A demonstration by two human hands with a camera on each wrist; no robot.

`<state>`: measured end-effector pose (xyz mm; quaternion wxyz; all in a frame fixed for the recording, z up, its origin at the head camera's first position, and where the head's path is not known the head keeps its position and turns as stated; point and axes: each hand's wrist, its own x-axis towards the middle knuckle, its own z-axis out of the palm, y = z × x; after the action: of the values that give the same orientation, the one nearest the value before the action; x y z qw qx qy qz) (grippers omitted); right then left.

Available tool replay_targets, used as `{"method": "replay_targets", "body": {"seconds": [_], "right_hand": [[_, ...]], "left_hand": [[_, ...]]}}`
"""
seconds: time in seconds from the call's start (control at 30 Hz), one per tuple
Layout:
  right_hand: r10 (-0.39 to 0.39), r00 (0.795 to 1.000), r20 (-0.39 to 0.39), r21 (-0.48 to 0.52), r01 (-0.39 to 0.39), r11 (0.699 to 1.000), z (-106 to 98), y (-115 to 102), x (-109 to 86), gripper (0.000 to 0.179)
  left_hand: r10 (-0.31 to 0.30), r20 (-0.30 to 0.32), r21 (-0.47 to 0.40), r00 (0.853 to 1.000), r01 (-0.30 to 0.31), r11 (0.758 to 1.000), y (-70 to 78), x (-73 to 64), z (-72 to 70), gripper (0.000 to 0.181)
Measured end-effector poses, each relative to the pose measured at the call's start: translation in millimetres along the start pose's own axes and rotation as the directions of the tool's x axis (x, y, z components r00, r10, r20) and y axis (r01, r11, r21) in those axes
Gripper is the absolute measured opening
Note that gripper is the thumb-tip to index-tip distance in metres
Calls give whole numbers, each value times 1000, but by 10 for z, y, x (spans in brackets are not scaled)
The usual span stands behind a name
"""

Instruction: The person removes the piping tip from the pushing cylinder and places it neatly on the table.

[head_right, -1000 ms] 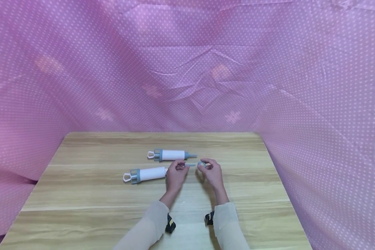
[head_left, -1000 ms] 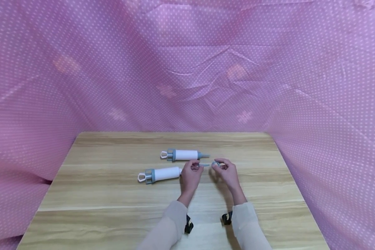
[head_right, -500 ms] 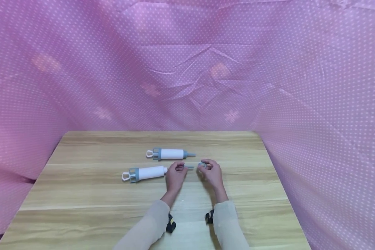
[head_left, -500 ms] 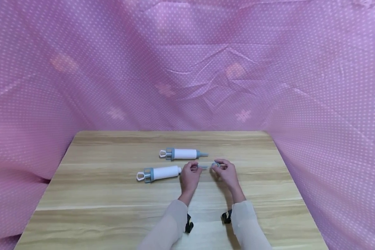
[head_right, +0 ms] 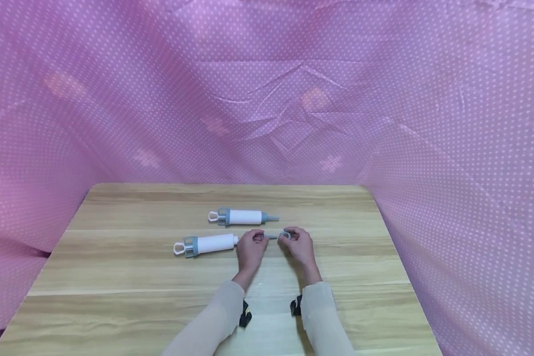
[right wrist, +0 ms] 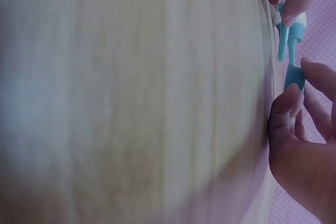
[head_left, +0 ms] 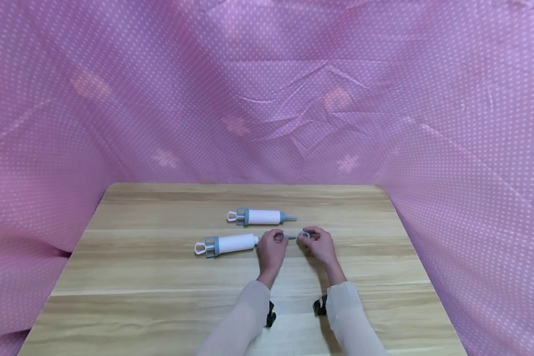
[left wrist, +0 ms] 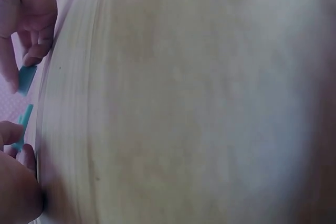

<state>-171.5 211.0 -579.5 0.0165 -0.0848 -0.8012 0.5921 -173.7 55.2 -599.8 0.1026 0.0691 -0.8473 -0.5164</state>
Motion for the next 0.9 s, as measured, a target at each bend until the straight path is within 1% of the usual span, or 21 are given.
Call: {"method": "replay_targets", "body": {"seconds": [0.07,0.17,0.3,0.5,0.67,0.77,0.9], "right_hand": [[0,1000,-7,-35,0,999,10,-4,11,32],[-4,1000,-12,-104,3,995,15,-17,18,31],[-13,1000,-3,-166,12,986,16,-27,30,31],[-1,1000,13,-184,4,983,31,-24,39,30],[21,1000,10,-176,-19,984,45,-38,44,35],[23,1000,-7,-166,-24,986,47,-41,58,38],[7,1000,-28,-153,-11,988,47,-30,67,37]], "left_hand": [[5,9,0,1000,-5,1000,-6,20,-2,21],[-4,38,-24,999,5,1000,-2,53,-11,20],[-12,73,-50,997,16,999,24,81,-31,20],[-28,95,-37,995,32,999,46,86,-57,21],[-46,100,-31,994,49,998,38,100,-60,24],[-35,94,-28,995,38,999,31,105,-61,27],[-19,89,-9,996,20,1000,17,106,-53,31]]}}
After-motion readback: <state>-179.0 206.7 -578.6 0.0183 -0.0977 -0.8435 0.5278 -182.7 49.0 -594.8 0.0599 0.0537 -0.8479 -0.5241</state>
